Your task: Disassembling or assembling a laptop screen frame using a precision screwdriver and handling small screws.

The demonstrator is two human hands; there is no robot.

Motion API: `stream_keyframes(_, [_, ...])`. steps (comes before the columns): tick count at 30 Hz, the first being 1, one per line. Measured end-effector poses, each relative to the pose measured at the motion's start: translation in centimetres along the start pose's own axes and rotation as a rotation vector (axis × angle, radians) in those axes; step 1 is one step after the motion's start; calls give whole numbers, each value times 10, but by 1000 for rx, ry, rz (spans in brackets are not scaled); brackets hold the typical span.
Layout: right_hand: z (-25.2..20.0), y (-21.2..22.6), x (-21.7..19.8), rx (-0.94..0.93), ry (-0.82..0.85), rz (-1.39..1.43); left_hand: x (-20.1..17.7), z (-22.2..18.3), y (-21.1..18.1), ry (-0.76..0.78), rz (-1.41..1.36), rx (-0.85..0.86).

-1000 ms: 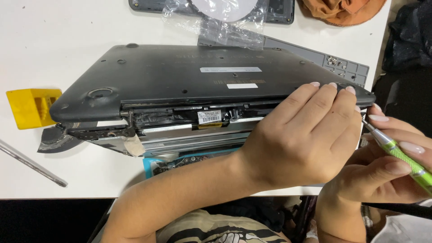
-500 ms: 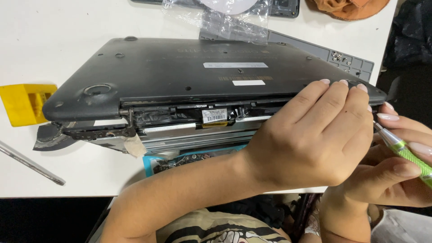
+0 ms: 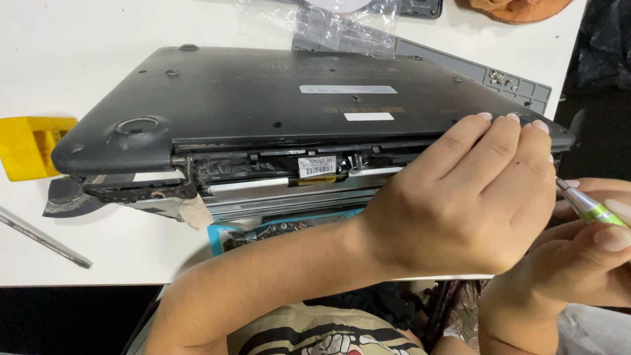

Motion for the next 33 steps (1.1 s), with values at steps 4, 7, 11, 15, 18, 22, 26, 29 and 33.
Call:
stream_keyframes(4, [-17, -36, -18, 157, 52, 34, 0, -1, 1, -7, -3, -2])
stream_keyframes(7, [-12, -21, -5, 165, 95, -7, -1, -1, 1, -17, 14, 9])
stream_keyframes(11, [-15, -25, -3, 99, 71, -7, -1, -2, 1, -10, 6, 12])
stream_keyframes(15, [-21, -38, -10, 93, -46, 76, -1, -2, 0, -12, 19, 31])
stream_keyframes(18, [-29, -51, -32, 180, -108, 20, -1, -1, -1, -21, 18, 26])
stream_keyframes(22, [-16, -32, -26, 107, -89, -30, -1, 0, 0, -14, -39, 10])
stream_keyframes(26, [3, 3, -10, -51, -36, -139, -5, 2, -1, -30, -28, 31])
stream_keyframes(29, [12, 22, -1, -155, 2, -212, -6, 3, -1, -33, -4, 22])
stream_keyframes(33, [-29, -48, -52, 33, 103, 147, -5, 1, -1, -14, 43, 28])
Point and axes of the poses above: each hand's wrist, its own z-axis towards the middle knuckle, its own x-axis out of the palm, y = z × x, the point moved 9 cm from there along z, towards the middle knuckle, and after that the axes turned 13 degrees about -x, right-handed, at the moved point
